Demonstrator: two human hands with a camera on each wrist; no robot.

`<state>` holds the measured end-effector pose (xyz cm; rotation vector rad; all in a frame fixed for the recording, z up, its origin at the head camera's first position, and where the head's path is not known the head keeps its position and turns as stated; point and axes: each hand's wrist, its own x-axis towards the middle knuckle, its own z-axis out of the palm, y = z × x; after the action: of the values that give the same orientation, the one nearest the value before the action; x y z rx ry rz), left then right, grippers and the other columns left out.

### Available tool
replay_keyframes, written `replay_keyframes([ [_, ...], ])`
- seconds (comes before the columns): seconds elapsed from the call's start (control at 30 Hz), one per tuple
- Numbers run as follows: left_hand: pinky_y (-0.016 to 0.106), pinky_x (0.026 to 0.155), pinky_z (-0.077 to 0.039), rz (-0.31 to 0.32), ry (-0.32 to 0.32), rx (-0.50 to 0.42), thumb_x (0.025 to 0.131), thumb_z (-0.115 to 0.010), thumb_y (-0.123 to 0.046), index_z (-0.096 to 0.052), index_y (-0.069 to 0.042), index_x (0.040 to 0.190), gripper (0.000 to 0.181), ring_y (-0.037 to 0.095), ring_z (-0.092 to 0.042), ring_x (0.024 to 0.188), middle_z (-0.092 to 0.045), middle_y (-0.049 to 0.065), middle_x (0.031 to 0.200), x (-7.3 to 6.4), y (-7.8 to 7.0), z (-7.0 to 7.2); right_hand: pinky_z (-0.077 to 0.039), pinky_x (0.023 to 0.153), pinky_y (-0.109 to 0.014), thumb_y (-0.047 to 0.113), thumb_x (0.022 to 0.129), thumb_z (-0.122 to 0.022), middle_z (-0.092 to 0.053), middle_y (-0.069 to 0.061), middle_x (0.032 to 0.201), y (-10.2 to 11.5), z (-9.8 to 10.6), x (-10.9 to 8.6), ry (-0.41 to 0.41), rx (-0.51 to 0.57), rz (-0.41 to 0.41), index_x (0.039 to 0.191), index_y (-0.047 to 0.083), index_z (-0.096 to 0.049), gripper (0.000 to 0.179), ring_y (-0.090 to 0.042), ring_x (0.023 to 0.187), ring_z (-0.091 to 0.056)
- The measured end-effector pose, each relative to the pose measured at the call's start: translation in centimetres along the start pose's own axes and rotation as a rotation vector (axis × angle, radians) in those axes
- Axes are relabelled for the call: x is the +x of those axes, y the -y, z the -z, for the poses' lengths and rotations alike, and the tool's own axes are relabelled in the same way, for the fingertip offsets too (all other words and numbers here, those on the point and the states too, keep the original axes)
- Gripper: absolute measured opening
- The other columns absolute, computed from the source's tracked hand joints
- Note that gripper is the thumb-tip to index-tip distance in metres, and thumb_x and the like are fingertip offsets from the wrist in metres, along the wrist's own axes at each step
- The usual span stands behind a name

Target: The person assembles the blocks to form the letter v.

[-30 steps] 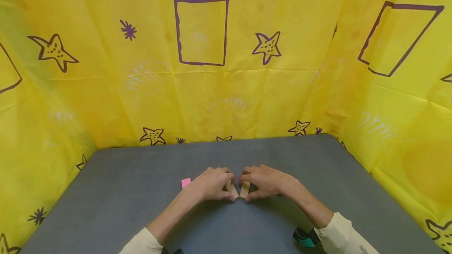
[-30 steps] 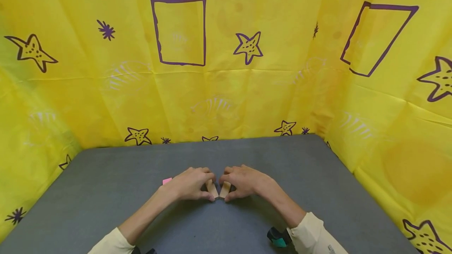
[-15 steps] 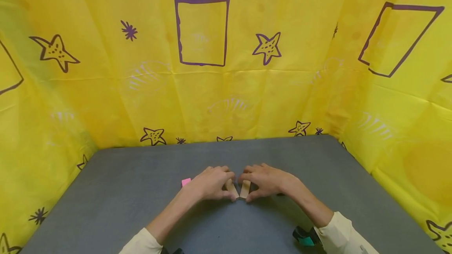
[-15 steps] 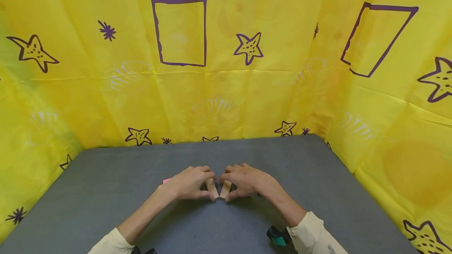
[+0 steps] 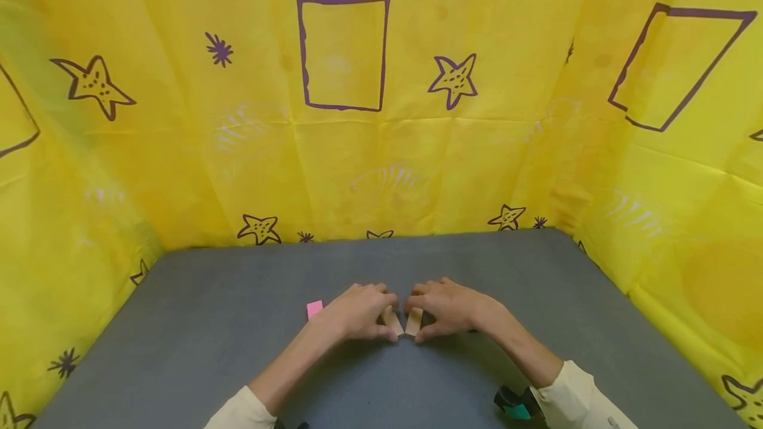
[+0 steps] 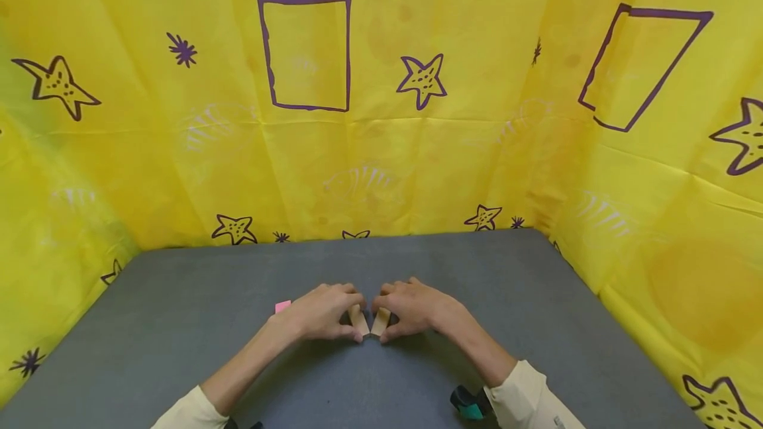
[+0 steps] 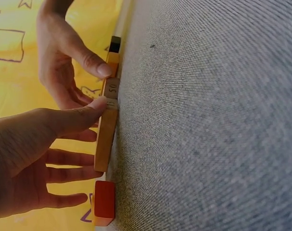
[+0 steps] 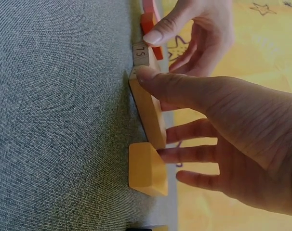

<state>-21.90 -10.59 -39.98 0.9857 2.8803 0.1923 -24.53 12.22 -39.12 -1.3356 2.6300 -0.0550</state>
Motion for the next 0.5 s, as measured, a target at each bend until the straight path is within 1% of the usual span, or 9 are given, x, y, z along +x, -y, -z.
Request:
replay_keyframes([
  [0.1,0.035,0.091,-0.057,-0.006,-0.001,-0.002,0.086,-0.083,-0.052,-0.072,-0.019,0.126,0.053,0.012,-0.061,0.091,-0.071,0.0,0.113,0.1,0.0,0.2,-0.048,0.103,-0.051,0.049,0.092,-0.078,-0.066,0.003,0.127,0.0,0.2,0.0,0.004,0.005,-0.011,0.127,0.026,-0.069,0.044,-0.018,0.115,-0.061],
  [0.2,0.037,0.094,-0.058,-0.01,0.002,0.0,0.087,-0.082,-0.052,-0.071,-0.019,0.128,0.054,0.013,-0.063,0.094,-0.071,0.001,0.116,0.1,0.0,0.5,-0.048,0.104,-0.052,0.049,0.091,-0.078,-0.065,0.003,0.13,-0.1,0.5,0.0,0.027,0.022,-0.023,0.13,0.026,-0.068,0.047,-0.018,0.119,-0.06],
  [0.27,0.04,0.098,-0.058,-0.012,-0.001,-0.006,0.088,-0.08,-0.053,-0.07,-0.018,0.13,0.056,0.016,-0.065,0.1,-0.07,0.002,0.122,0.0,0.0,0.8,-0.047,0.107,-0.053,0.052,0.091,-0.077,-0.063,0.002,0.132,-0.2,0.8,0.1,0.042,0.021,-0.031,0.135,0.026,-0.065,0.052,-0.019,0.122,-0.059],
  [0.33,0.043,0.104,-0.056,-0.015,-0.003,-0.011,0.09,-0.077,-0.056,-0.068,-0.017,0.135,0.06,0.021,-0.067,0.111,-0.069,0.004,0.13,-0.2,0.1,1.2,-0.045,0.11,-0.056,0.054,0.091,-0.076,-0.062,0.001,0.135,-0.4,1.2,0.1,0.044,0.023,-0.028,0.14,0.026,-0.063,0.058,-0.022,0.126,-0.058],
  [0.43,0.047,0.11,-0.053,-0.013,0.015,-0.032,0.091,-0.072,-0.061,-0.063,-0.016,0.142,0.068,0.028,-0.064,0.127,-0.064,0.005,0.144,-0.6,0.2,1.9,-0.043,0.113,-0.06,0.055,0.09,-0.076,-0.06,-0.003,0.139,-0.6,2.2,-0.2,0.025,0.044,-0.014,0.144,0.025,-0.06,0.064,-0.027,0.128,-0.057],
  [0.5,0.05,0.115,-0.05,-0.02,0.045,-0.036,0.092,-0.07,-0.065,-0.06,-0.017,0.146,0.073,0.03,-0.061,0.134,-0.06,0.006,0.15,-1.0,0.2,2.4,-0.042,0.112,-0.063,0.054,0.09,-0.077,-0.059,-0.005,0.141,-0.8,2.9,-0.5,0.009,0.075,-0.01,0.144,0.023,-0.06,0.065,-0.03,0.13,-0.057],
])
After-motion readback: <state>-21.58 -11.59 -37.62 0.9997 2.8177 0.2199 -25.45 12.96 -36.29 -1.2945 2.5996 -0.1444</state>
